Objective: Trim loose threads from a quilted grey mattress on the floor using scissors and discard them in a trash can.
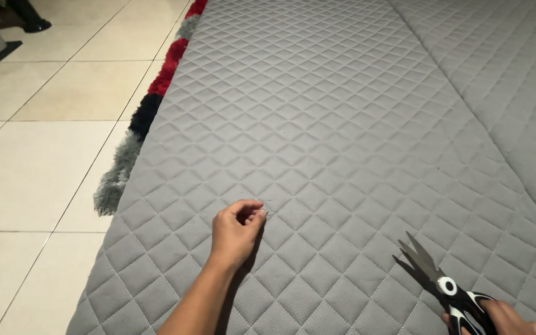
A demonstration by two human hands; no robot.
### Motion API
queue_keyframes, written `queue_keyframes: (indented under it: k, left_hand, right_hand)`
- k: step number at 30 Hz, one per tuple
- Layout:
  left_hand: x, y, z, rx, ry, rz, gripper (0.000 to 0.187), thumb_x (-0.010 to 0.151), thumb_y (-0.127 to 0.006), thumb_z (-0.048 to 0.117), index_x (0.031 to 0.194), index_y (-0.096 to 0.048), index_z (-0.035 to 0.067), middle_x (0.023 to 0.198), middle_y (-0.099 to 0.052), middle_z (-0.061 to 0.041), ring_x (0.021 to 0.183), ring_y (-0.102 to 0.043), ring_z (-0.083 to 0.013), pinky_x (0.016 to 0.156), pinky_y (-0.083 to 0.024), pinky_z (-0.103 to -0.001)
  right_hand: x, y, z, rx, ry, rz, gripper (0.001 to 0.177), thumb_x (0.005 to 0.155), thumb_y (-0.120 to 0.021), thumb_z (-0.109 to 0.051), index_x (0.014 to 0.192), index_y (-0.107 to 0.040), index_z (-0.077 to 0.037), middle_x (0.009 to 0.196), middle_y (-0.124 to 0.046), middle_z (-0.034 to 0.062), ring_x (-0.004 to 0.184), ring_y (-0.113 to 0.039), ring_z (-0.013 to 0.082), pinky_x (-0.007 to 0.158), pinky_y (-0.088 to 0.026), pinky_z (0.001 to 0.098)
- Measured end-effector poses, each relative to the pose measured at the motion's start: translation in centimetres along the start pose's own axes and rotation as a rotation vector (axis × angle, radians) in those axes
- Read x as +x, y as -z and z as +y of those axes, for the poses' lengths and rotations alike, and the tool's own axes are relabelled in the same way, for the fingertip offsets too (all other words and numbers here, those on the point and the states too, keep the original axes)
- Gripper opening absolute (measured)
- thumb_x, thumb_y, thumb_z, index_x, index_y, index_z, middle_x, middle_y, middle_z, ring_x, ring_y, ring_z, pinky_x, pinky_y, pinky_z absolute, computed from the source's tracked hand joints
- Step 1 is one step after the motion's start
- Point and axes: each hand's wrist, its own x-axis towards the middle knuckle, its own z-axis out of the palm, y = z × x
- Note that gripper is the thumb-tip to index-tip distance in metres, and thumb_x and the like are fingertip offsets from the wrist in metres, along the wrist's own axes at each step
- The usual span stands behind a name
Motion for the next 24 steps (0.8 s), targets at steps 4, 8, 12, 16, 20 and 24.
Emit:
queue_keyframes:
  k: [4, 8, 12, 16, 20, 24]
  left_hand:
    - [0.1, 0.3, 0.1, -0.023, 0.012, -0.025, 0.017, 0.084, -0.078, 0.011, 0.099, -0.077, 0.002, 0.079, -0.077, -0.002, 0.066, -0.062, -0.0048, 0.064, -0.056, -0.022]
    - [0.5, 0.5, 0.2, -0.013, 0.008, -0.072, 0.017, 0.082, -0.080, 0.009, 0.095, -0.074, 0.000, 0.079, -0.075, -0.001, 0.068, -0.062, -0.0046, 0.064, -0.055, -0.022]
    - [1.3, 1.5, -0.9, -0.077, -0.033, -0.134, 0.023, 0.081, -0.070, 0.000, 0.104, -0.066, 0.001, 0.087, -0.071, 0.000, 0.069, -0.061, -0.0060, 0.062, -0.055, -0.024]
    - [1.2, 2.8, -0.1, 0.014, 0.025, -0.198, 0.022, 0.085, -0.071, 0.006, 0.106, -0.069, 0.001, 0.085, -0.073, -0.003, 0.071, -0.066, -0.0049, 0.066, -0.057, -0.023]
    - [1.4, 2.5, 0.5, 0.120, -0.095, -0.160, 0.019, 0.089, -0.070, 0.012, 0.104, -0.073, 0.002, 0.088, -0.075, -0.011, 0.077, -0.072, -0.0160, 0.071, -0.058, -0.030]
    - [2.1, 1.6, 0.8, 0.291, -0.446, -0.117, 0.015, 0.088, -0.073, 0.012, 0.099, -0.076, 0.003, 0.098, -0.072, -0.015, 0.091, -0.071, -0.0326, 0.081, -0.056, -0.039]
  right_hand:
    - [0.1, -0.2, -0.6, -0.009, 0.081, 0.081, 0.068, 0.064, -0.081, -0.056, 0.107, -0.074, -0.003, 0.090, -0.077, 0.0090, 0.080, -0.079, 0.0202, 0.071, -0.062, 0.0300]
    - [0.3, -0.8, -0.5, 0.020, 0.117, 0.211, 0.065, 0.064, -0.083, -0.051, 0.100, -0.073, 0.002, 0.084, -0.075, 0.0139, 0.074, -0.078, 0.0256, 0.069, -0.062, 0.0307]
    - [0.5, -2.7, 1.4, 0.042, 0.152, 0.203, 0.065, 0.065, -0.083, -0.051, 0.101, -0.072, 0.003, 0.083, -0.075, 0.0150, 0.075, -0.078, 0.0263, 0.071, -0.062, 0.0319]
    - [0.3, -4.0, 2.2, 0.028, 0.156, 0.191, 0.067, 0.066, -0.080, -0.052, 0.104, -0.072, 0.003, 0.085, -0.075, 0.0153, 0.077, -0.078, 0.0269, 0.073, -0.062, 0.0334]
    - [0.5, -2.8, 2.5, 0.007, 0.145, 0.146, 0.070, 0.067, -0.079, -0.054, 0.108, -0.071, 0.002, 0.088, -0.076, 0.0158, 0.080, -0.079, 0.0274, 0.074, -0.063, 0.0348]
    - [0.4, -2.3, 3.4, -0.008, 0.087, 0.021, 0.072, 0.066, -0.081, -0.053, 0.116, -0.071, -0.003, 0.099, -0.077, 0.0142, 0.087, -0.080, 0.0251, 0.078, -0.063, 0.0377]
